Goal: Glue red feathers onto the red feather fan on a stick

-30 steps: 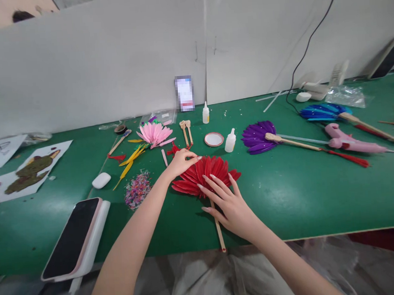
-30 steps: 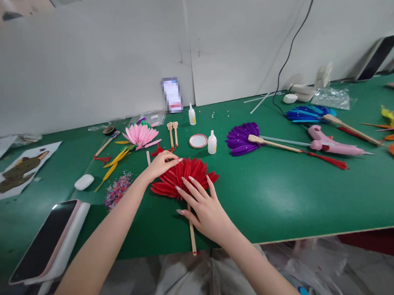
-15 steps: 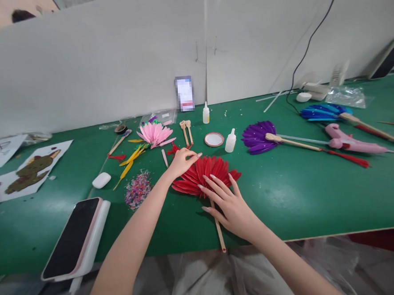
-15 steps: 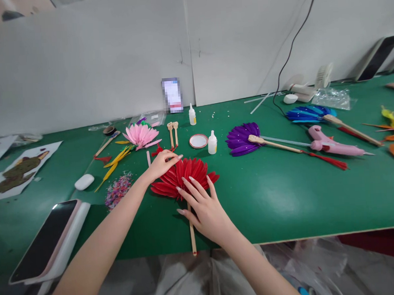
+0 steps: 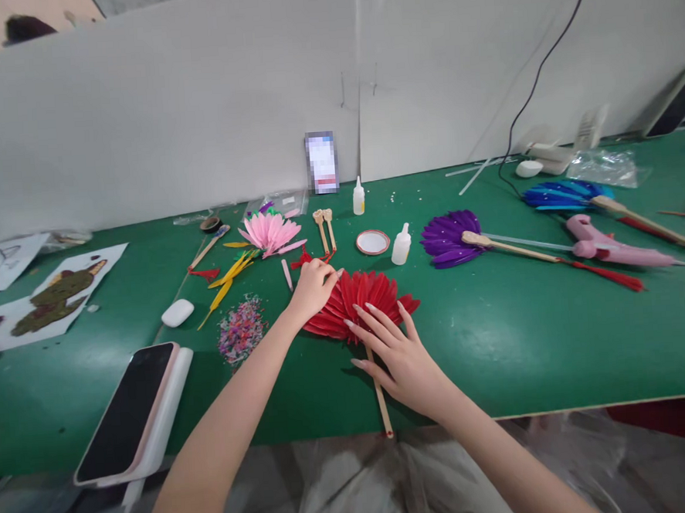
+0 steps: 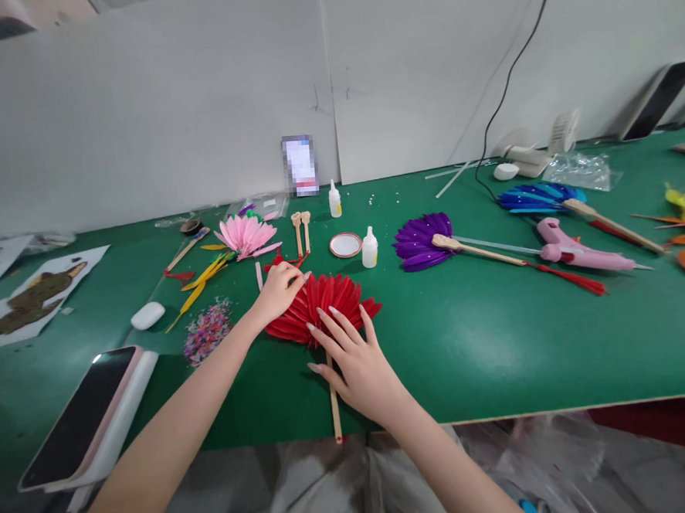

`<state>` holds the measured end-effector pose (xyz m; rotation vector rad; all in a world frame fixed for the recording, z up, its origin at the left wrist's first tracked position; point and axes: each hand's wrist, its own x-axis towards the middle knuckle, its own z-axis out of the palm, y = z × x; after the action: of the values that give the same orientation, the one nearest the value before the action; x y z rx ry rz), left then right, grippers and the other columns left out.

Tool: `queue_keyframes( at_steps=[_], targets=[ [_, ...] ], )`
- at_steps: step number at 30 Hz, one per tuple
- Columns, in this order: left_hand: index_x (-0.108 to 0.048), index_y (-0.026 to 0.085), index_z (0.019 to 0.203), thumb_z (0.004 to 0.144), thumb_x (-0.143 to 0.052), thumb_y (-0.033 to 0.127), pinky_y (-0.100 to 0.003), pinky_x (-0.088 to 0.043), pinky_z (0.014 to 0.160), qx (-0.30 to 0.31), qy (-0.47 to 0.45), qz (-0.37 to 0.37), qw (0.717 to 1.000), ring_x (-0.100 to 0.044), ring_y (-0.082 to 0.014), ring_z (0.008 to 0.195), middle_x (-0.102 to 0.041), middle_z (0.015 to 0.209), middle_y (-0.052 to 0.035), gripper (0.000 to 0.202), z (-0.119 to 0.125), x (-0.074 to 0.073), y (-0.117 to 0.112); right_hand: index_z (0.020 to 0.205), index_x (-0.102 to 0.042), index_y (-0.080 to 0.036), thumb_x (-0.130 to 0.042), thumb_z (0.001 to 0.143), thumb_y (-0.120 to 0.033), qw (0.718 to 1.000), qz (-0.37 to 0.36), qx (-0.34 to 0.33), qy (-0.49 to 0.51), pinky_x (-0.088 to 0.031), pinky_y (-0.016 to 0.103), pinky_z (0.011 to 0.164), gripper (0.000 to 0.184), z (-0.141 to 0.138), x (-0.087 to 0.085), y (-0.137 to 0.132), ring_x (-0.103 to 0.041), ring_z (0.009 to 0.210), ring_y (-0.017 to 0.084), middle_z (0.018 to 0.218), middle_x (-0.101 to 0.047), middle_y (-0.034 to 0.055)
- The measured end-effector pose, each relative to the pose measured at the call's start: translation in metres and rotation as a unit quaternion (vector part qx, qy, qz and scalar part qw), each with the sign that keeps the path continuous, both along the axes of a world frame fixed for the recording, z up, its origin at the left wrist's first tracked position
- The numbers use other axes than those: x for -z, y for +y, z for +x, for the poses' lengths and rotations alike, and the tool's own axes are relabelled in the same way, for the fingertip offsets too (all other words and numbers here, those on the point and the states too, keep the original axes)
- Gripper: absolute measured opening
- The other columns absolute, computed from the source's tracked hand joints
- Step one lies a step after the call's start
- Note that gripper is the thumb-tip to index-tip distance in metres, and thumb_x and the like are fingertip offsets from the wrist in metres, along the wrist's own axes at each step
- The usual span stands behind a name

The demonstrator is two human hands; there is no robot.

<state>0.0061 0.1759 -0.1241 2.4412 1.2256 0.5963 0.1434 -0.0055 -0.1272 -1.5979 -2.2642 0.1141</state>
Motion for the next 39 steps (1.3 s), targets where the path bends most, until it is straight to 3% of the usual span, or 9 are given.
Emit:
queue_keyframes(
  at_steps=[10, 25, 33, 39],
  targets=[
    [-0.058, 0.016, 0.072, 0.090, -0.046, 0.026, -0.036, -0.042, 0.081, -0.016, 0.013, 0.073, 0.997, -0.046, -0.0204, 0.082, -0.051, 0.081, -0.0058, 0.023, -0.005, 0.002, -0.010, 0.141, -0.032, -0.022, -0.036, 0.094, -0.038, 1.000, 0.005, -0.001, 0.001, -0.009, 0.058, 0.110, 0.049, 0.000, 0.001, 0.000, -0.020, 0.138, 0.024, 0.150, -0.026, 0.0039],
    [-0.057, 0.016, 0.073, 0.090, -0.046, 0.025, -0.036, -0.042, 0.081, -0.016, 0.007, 0.071, 0.997, -0.047, -0.0201, 0.082, -0.050, 0.082, -0.0059, 0.022, -0.009, 0.010, -0.007, 0.141, -0.032, -0.023, -0.037, 0.094, -0.037, 1.000, 0.010, 0.000, 0.007, -0.009, 0.057, 0.111, 0.050, 0.000, 0.001, 0.000, -0.021, 0.138, 0.024, 0.149, -0.027, 0.0045],
    [-0.058, 0.017, 0.066, 0.092, -0.041, 0.031, -0.037, -0.040, 0.085, -0.027, -0.020, 0.067, 0.997, -0.050, -0.0194, 0.083, -0.049, 0.079, -0.0051, 0.034, -0.009, 0.000, 0.002, 0.141, -0.033, -0.023, -0.038, 0.093, -0.038, 1.000, 0.007, 0.000, 0.011, -0.010, 0.058, 0.110, 0.050, -0.001, 0.001, 0.000, -0.022, 0.138, 0.024, 0.149, -0.028, 0.0045],
    [-0.067, 0.019, 0.082, 0.089, -0.048, 0.034, -0.037, -0.041, 0.086, -0.011, -0.033, 0.061, 0.998, -0.051, -0.0194, 0.086, -0.051, 0.082, -0.0049, 0.025, 0.001, -0.008, 0.002, 0.141, -0.033, -0.024, -0.038, 0.094, -0.038, 1.000, 0.009, 0.001, 0.014, -0.010, 0.058, 0.110, 0.050, -0.001, 0.000, 0.001, -0.023, 0.138, 0.024, 0.149, -0.028, 0.0045]
  ],
)
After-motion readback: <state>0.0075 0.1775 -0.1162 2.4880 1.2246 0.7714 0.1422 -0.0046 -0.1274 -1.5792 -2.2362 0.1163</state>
